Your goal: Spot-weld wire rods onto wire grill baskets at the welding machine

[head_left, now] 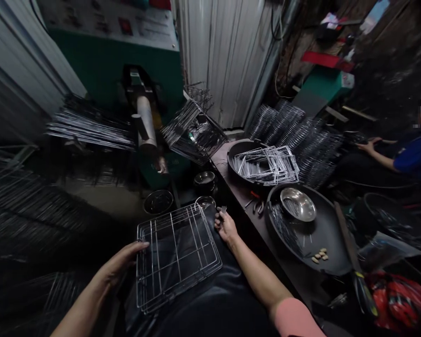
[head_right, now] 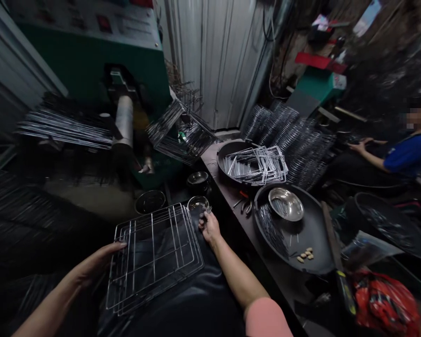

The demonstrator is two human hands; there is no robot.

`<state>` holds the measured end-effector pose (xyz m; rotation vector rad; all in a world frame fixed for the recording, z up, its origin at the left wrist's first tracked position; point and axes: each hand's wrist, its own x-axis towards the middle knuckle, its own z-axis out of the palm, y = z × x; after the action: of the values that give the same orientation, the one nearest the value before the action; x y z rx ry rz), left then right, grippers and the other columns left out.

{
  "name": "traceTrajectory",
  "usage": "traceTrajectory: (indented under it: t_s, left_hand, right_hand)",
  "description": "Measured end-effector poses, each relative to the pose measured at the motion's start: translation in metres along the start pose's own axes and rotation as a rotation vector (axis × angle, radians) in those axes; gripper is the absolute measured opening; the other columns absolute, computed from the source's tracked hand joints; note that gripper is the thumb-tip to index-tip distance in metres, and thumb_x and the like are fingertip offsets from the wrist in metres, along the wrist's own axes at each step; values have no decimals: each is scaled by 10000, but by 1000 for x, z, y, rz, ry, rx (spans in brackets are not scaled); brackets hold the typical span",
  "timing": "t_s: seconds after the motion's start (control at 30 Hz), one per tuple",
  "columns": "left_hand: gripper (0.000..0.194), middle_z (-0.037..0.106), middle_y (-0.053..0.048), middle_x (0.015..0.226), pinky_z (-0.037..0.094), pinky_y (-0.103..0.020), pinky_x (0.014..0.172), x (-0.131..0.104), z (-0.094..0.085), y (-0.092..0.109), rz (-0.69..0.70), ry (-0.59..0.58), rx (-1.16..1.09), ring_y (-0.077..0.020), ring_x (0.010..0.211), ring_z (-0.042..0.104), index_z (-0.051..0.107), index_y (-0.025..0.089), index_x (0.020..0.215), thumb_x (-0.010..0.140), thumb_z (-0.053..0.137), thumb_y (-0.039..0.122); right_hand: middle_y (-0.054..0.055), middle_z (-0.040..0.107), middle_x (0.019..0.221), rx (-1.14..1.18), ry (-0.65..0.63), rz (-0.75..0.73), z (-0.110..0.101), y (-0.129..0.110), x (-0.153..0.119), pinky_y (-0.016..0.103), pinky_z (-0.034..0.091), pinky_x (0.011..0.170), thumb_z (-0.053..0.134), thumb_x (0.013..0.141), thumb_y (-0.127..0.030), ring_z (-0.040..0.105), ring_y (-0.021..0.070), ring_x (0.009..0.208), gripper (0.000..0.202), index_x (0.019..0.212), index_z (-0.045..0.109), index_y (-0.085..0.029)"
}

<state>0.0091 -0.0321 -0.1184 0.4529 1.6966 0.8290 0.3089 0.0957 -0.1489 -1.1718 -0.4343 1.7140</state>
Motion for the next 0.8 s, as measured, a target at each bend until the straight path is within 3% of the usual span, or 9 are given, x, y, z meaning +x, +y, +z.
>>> traceTrajectory:
  t_s: [0.13,0.3,0.47,0.63,0.8]
  left_hand:
    - [375,769,-72,980,552,-445,848,0,1,-7,36,-88,-37,-334,1008,693,723,229,849,562,764,468]
    - [484,756,-83,1072,555,-412,846,-14,1,-9,56,-62,-82,-335,1128,660,709,221,947,523,769,445]
    - [668,731,-92,1147,572,-351,794,-40,6,-9,144,-58,-209,-299,1118,670,650,229,1163,539,826,391]
    - [942,693,-101,1227,590,-316,848,-67,14,-12,372,91,-387,-305,1205,629,532,229,1340,481,883,396]
    - [1030,607,-45,1412,501,-475,1099,-114,-7,11,707,220,-268,-364,1363,500,471,347,1404,468,893,439]
  right_hand:
    - [-64,544,640,78,16,-61,-14,13,-23,168,314,455,670,776,-262,455,72,463,219,960,559,-220]
    - [-70,540,618,48,7,-70,-27,20,-40,159,272,430,699,746,-307,445,68,439,272,955,553,-215]
    - [-79,541,594,9,13,-118,-23,21,-46,162,248,421,726,680,-360,424,55,423,337,931,563,-205]
    - [-97,524,576,-47,23,-98,-25,37,-62,164,233,406,753,615,-415,403,50,409,424,939,573,-208]
    - [-84,535,585,-41,43,-36,-43,67,-88,172,226,397,792,546,-486,433,70,423,507,917,585,-209]
